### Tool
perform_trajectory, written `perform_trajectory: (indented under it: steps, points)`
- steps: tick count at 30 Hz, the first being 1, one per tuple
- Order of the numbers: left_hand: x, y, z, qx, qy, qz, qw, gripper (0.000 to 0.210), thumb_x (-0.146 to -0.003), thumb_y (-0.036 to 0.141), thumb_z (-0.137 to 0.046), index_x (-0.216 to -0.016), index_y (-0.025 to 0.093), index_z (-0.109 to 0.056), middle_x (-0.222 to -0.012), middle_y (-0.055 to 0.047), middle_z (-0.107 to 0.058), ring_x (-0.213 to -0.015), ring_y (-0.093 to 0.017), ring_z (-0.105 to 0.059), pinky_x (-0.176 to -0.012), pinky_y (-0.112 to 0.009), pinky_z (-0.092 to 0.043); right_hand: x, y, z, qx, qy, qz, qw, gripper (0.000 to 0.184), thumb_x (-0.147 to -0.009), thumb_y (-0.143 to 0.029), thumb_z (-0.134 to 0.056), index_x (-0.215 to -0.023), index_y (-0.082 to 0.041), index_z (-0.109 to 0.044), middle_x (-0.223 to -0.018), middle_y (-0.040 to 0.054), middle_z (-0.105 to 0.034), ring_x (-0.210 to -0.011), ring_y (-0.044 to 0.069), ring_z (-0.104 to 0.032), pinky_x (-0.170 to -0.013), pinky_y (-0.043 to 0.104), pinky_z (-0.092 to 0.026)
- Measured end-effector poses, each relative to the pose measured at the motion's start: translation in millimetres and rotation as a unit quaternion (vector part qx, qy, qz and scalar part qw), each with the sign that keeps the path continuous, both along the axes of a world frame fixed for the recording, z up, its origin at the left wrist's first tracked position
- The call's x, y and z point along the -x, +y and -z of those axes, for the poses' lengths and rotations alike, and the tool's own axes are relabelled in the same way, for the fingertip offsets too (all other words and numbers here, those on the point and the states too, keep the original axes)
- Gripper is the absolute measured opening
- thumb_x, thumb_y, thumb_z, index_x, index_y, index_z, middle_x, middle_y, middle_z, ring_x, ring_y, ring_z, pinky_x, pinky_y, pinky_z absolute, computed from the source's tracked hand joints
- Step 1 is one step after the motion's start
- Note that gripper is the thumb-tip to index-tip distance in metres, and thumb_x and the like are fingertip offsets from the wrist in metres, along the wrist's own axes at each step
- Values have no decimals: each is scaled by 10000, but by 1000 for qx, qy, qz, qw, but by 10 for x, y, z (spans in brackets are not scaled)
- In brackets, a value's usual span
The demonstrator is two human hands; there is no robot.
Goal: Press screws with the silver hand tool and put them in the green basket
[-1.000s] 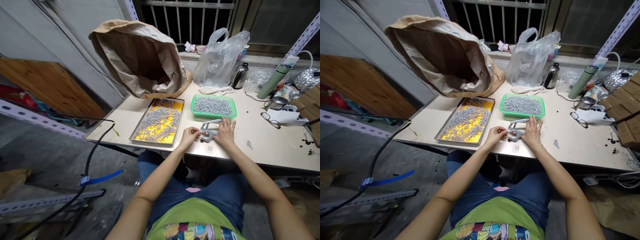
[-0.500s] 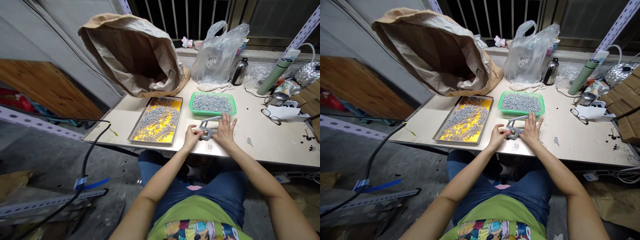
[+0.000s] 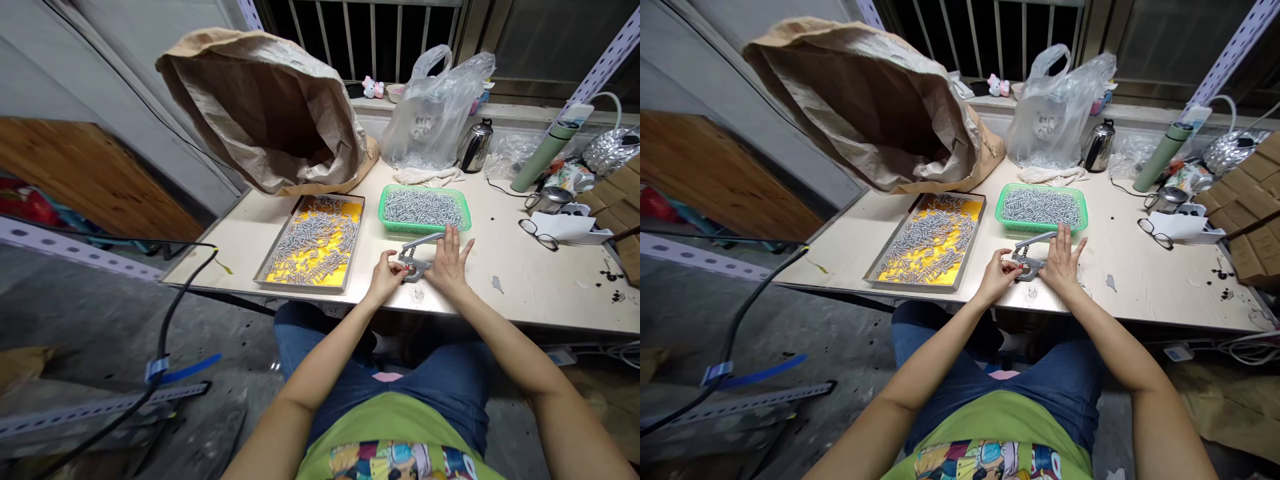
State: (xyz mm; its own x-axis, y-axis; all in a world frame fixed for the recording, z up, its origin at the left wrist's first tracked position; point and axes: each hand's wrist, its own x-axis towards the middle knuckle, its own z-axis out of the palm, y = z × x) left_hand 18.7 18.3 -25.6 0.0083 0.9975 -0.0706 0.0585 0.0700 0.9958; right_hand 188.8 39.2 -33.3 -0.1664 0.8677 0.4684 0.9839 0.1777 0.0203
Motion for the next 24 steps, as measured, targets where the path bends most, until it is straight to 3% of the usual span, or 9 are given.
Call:
perform_trajectory:
  steps: [4, 8, 11, 14, 16, 19, 24]
  points:
    - [3, -9, 13, 0, -21, 4, 1000, 494, -634, 71, -703, -1037, 197, -447, -612, 73, -632, -559, -105, -574, -618, -240, -428, -8, 6, 3, -12, 7, -5, 1000, 638, -852, -529, -398, -1245, -30, -450, -1510, 307, -250, -1432, 370, -124, -1096, 693, 42]
    - [9, 0, 46, 5, -42, 1, 999, 520, -616, 115, -740, -1041, 197, -453, -620, 70, -622, -575, -104, -575, -627, -239, -426, -30, 15, -34, -32, 21, -26, 999, 531, -837, -516, -456, -1137, -86, -537, -1376, 260, -456, -1357, 380, -281, -1102, 688, -41]
    - [8, 5, 60, 2, -68, -5, 998, 552, -608, 139, -750, -1070, 188, -452, -632, 66, -612, -612, -108, -582, -658, -243, -434, -39, 14, -119, -8, 25, -24, 999, 435, -797, -486, -540, -1014, -114, -598, -1154, 209, -611, -1155, 346, -490, -1075, 597, -254]
    - [17, 4, 50, -22, -104, -35, 994, 562, -622, 182, -742, -1104, 187, -452, -673, 57, -610, -664, -113, -588, -684, -246, -444, -20, -7, -212, 75, 11, 5, 997, 391, -786, -434, -565, -990, -105, -618, -951, 177, -673, -923, 292, -587, -842, 410, -444]
    - [32, 2, 36, -37, -118, -66, 990, 480, -658, 225, -713, -1075, 186, -479, -680, 50, -605, -675, -111, -584, -687, -243, -447, 10, -32, -248, 142, -9, 24, 990, 344, -826, -411, -518, -954, -112, -632, -855, 163, -685, -826, 269, -607, -694, 329, -425]
    - [53, -3, 16, -32, -111, -85, 990, 242, -712, 304, -659, -889, 176, -555, -651, 30, -602, -631, -106, -569, -641, -233, -439, 57, -68, -260, 196, -27, 29, 980, 339, -877, -410, -450, -887, -132, -643, -741, 137, -681, -711, 235, -609, -597, 282, -354]
    - [46, -10, -11, 13, -54, 9, 998, 262, -715, 353, -642, -545, 164, -582, -502, 18, -539, -538, -119, -515, -567, -245, -406, 55, -60, -244, 140, -22, 18, 990, 436, -869, -493, -442, -969, -114, -633, -867, 169, -683, -829, 259, -593, -681, 312, -396]
